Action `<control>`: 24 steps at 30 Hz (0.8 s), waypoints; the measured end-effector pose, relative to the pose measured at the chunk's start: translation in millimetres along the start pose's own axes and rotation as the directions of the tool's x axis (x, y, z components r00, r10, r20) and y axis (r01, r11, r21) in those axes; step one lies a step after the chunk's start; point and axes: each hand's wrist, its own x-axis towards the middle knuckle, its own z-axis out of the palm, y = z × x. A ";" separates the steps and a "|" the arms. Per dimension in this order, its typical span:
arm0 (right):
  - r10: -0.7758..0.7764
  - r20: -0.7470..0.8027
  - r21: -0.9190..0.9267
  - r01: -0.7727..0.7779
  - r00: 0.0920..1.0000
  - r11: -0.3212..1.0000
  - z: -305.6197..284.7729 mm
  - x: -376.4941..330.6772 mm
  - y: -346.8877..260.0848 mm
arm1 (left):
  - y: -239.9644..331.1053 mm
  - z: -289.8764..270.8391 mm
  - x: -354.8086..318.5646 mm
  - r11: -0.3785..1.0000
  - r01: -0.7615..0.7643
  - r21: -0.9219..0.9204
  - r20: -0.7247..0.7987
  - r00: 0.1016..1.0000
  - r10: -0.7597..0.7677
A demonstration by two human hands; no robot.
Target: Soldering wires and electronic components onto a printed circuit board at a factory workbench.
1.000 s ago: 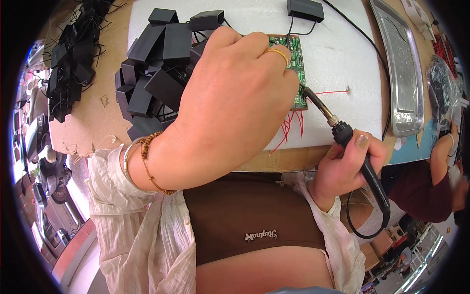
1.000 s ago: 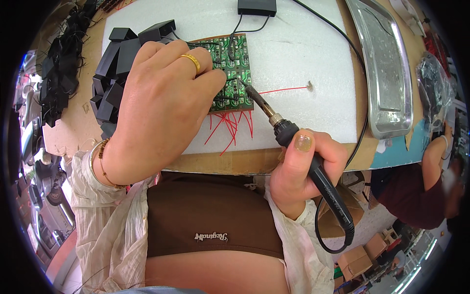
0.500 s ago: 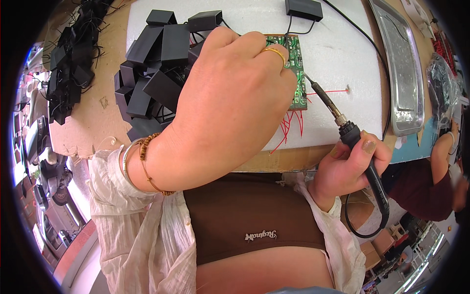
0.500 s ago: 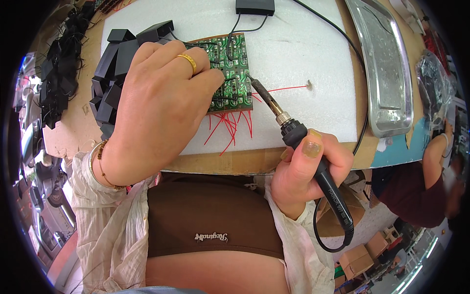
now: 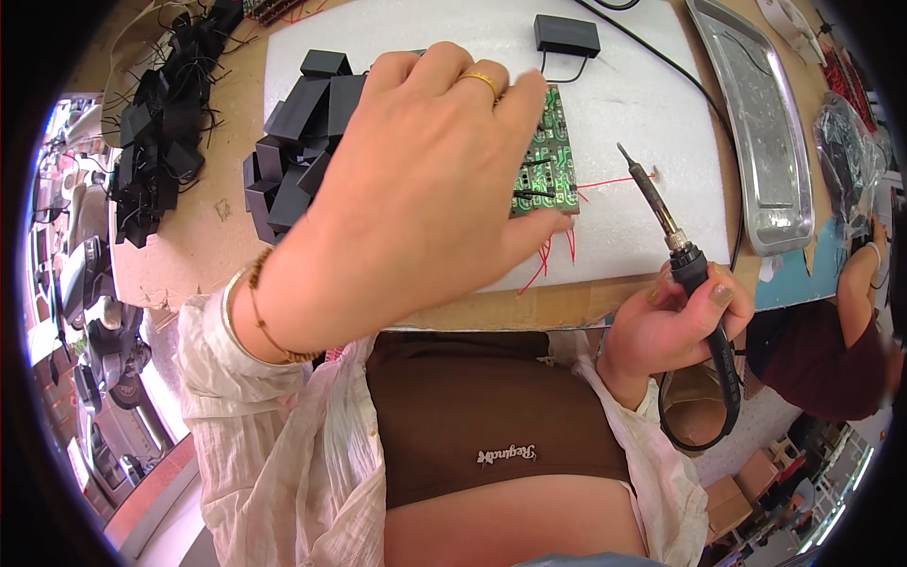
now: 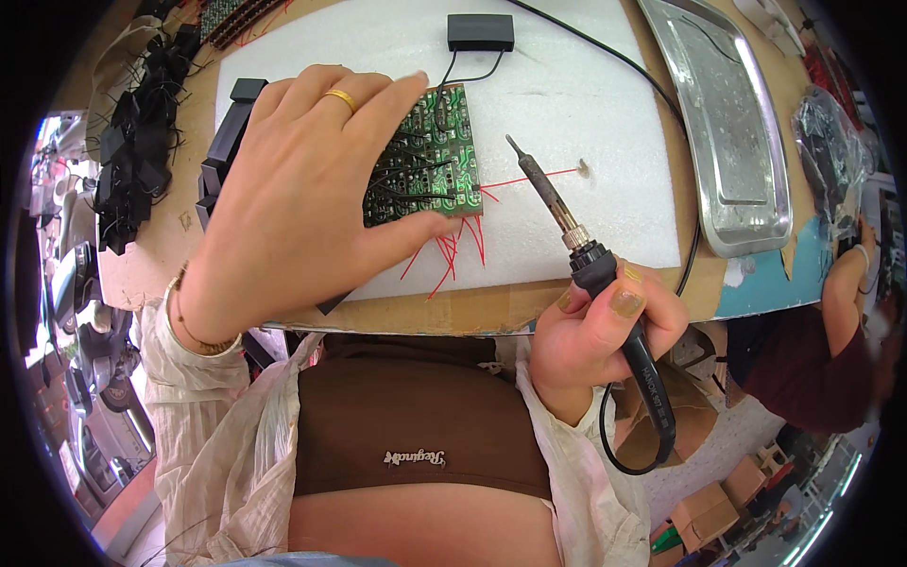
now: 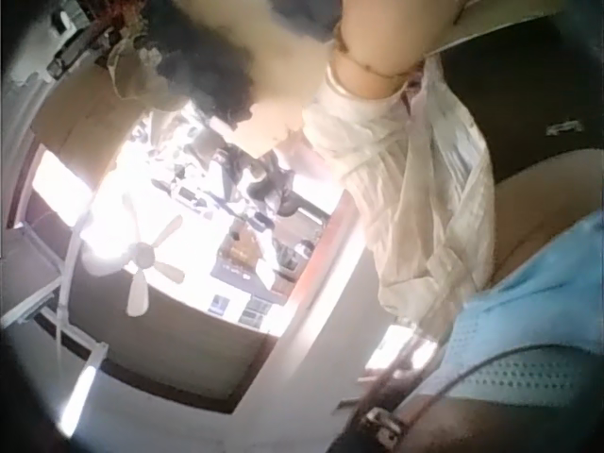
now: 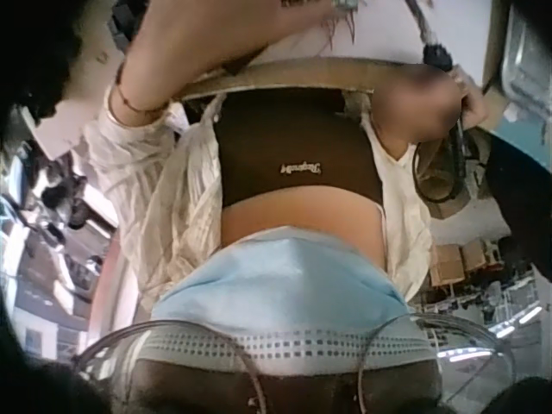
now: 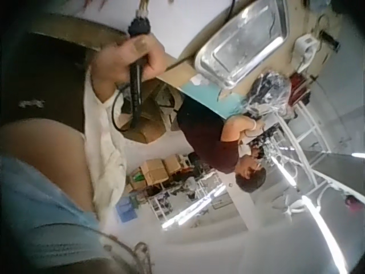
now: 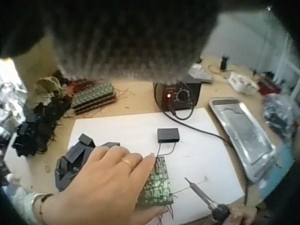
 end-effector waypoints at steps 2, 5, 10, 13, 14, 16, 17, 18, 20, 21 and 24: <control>0.000 0.012 0.001 0.000 1.000 1.000 -1.1 -0.1 -0.4 | -2.6 -2.2 4.8 1.000 -0.023 0.021 0.085 0.996 0.021; 0.007 0.010 0.015 -0.007 1.000 1.000 -1.5 0.9 -0.9 | -5.9 3.5 15.3 0.996 -0.076 0.040 0.150 0.986 0.069; 0.025 -0.018 0.032 -0.025 1.000 0.999 -0.8 -1.1 -0.7 | -6.1 6.4 22.0 0.997 -0.075 0.005 0.230 0.970 0.071; 0.030 -0.053 0.042 -0.028 0.998 0.999 -0.6 -1.2 0.5 | -6.3 -1.6 22.8 0.998 -0.056 -0.017 0.216 0.975 0.058; 0.034 -0.072 0.036 -0.031 0.997 0.999 -0.7 -1.2 0.2 | -7.5 -6.3 22.1 0.999 -0.048 -0.018 0.214 0.976 0.051; 0.091 -0.118 0.050 -0.085 0.989 0.995 -0.3 -0.7 -1.2 | -13.4 -20.5 17.2 0.996 0.004 -0.085 0.106 0.994 0.005; 0.089 -0.107 0.050 -0.084 0.990 0.995 0.6 -0.6 -2.2 | -18.1 -30.4 12.5 0.993 0.014 -0.116 0.046 0.999 -0.009; 0.107 -0.112 0.061 -0.100 0.988 0.993 1.9 -0.9 -3.6 | -23.9 -41.8 6.6 0.982 0.054 -0.180 0.029 0.998 -0.050; 0.170 -0.117 0.045 -0.166 0.978 0.985 3.1 -1.0 -7.7 | -31.1 -62.2 -6.8 0.954 0.055 -0.295 -0.153 0.983 -0.104; 0.186 -0.125 0.043 -0.182 0.974 0.982 3.8 -0.9 -9.6 | -34.3 -72.5 -15.1 0.925 0.102 -0.365 -0.211 0.959 -0.189; 0.236 -0.145 0.032 -0.234 0.961 0.972 5.8 -1.1 -13.7 | -23.8 -84.0 -56.3 0.837 0.111 -0.536 -0.506 0.751 -0.424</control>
